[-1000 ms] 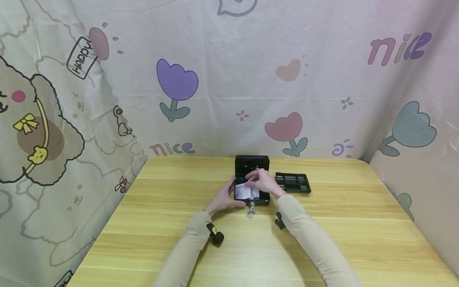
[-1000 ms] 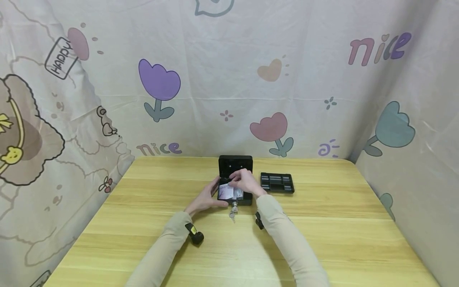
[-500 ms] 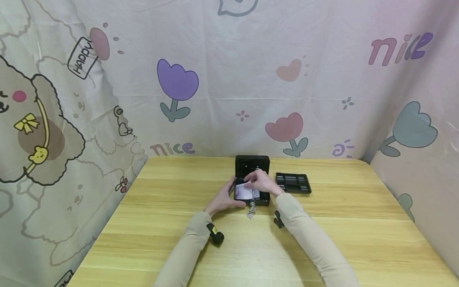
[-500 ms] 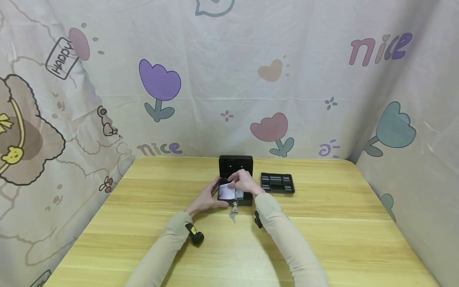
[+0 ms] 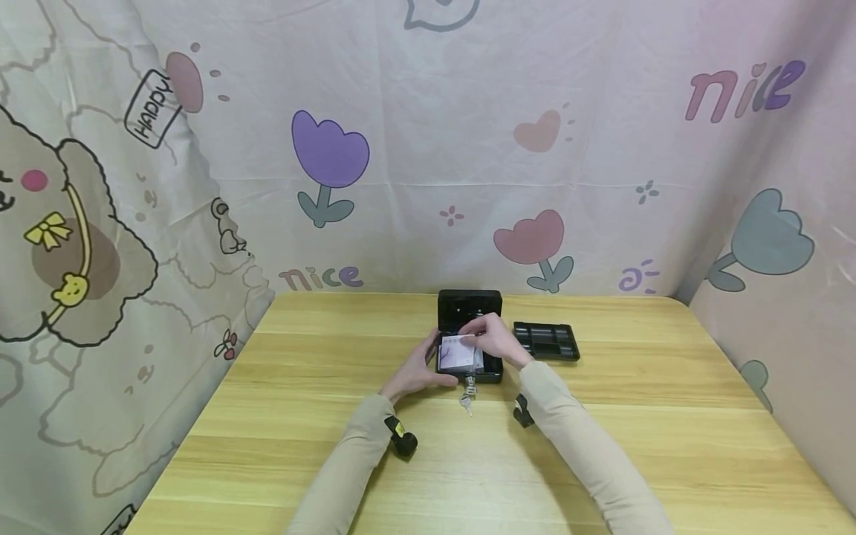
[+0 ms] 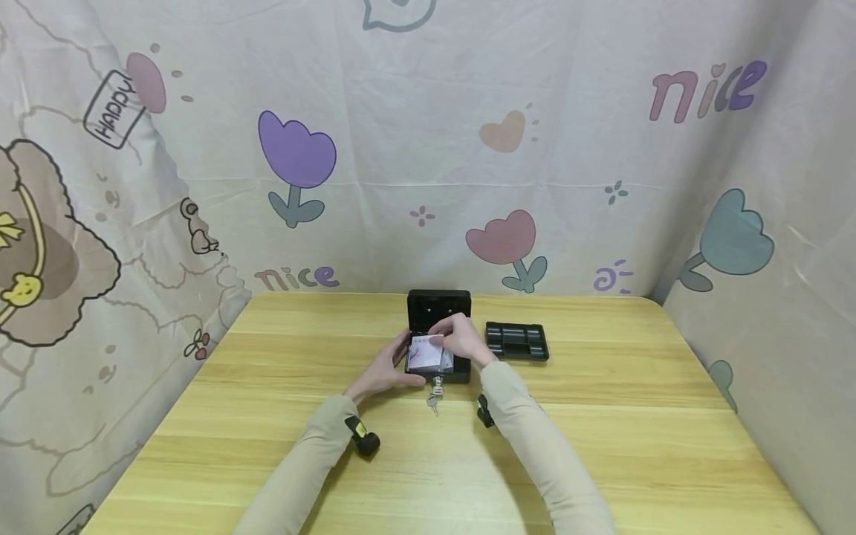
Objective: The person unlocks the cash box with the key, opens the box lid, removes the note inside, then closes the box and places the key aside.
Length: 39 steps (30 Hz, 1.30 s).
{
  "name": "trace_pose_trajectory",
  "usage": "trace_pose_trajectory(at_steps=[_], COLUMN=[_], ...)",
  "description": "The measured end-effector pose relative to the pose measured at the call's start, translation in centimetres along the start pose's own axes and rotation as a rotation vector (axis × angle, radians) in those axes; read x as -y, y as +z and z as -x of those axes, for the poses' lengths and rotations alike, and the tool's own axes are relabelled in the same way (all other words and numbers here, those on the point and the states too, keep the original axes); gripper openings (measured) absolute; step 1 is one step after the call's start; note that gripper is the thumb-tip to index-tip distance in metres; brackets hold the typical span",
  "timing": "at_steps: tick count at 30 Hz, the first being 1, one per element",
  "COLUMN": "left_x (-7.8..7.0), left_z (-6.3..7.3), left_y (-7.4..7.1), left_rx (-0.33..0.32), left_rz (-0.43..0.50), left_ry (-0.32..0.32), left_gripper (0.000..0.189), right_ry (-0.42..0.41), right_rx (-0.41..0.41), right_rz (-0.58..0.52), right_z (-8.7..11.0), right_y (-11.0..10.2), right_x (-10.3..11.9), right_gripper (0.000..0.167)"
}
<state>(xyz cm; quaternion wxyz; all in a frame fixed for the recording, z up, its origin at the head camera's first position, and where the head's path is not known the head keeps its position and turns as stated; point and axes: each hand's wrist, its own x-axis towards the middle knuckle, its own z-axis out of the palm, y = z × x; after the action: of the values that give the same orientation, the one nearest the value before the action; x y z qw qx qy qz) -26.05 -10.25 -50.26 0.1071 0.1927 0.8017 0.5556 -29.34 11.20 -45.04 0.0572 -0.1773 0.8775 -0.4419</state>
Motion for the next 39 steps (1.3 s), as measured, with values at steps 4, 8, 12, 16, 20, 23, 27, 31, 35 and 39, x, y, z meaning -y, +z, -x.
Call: trace_pose_trajectory(at_steps=[4, 8, 12, 16, 20, 23, 27, 31, 35, 39], left_x=[0.0, 0.0, 0.2, 0.2, 0.1, 0.0, 0.1, 0.2, 0.2, 0.1], left_z=[0.0, -0.1, -0.1, -0.2, -0.2, 0.0, 0.1, 0.0, 0.0, 0.1], left_y=[0.1, 0.1, 0.1, 0.1, 0.1, 0.0, 0.0, 0.1, 0.0, 0.0], left_rx=[-0.004, -0.008, -0.012, -0.009, -0.005, -0.012, -0.019, -0.019, -0.018, -0.015], left_rz=[-0.006, -0.004, 0.015, 0.021, 0.012, 0.015, 0.004, -0.012, -0.008, 0.002], left_ry=[-0.001, -0.002, 0.008, 0.005, 0.002, 0.004, -0.005, -0.012, -0.006, 0.003], left_gripper=[0.12, 0.12, 0.119, 0.12, 0.12, 0.12, 0.119, 0.119, 0.119, 0.119], right_ry=[-0.035, -0.077, -0.085, -0.059, -0.008, 0.013, 0.011, -0.007, -0.016, -0.006], right_rx=[-0.016, -0.022, -0.02, -0.034, -0.05, -0.052, -0.047, -0.045, -0.042, -0.035], right_rz=[-0.023, -0.045, -0.086, -0.105, -0.11, -0.114, -0.135, -0.15, -0.168, -0.178], right_z=[0.3, 0.7, 1.1, 1.6, 2.3, 2.8, 3.4, 4.3, 5.3, 6.4], right_y=[-0.4, -1.0, -1.8, -2.6, -3.4, -3.8, -4.3, -4.9, -5.9, -6.8], right_x=[-0.1, 0.0, 0.2, 0.5, 0.6, 0.6, 0.3, -0.2, -0.8, -1.8], right_gripper=[0.016, 0.016, 0.017, 0.017, 0.018, 0.019, 0.02, 0.021, 0.025, 0.029])
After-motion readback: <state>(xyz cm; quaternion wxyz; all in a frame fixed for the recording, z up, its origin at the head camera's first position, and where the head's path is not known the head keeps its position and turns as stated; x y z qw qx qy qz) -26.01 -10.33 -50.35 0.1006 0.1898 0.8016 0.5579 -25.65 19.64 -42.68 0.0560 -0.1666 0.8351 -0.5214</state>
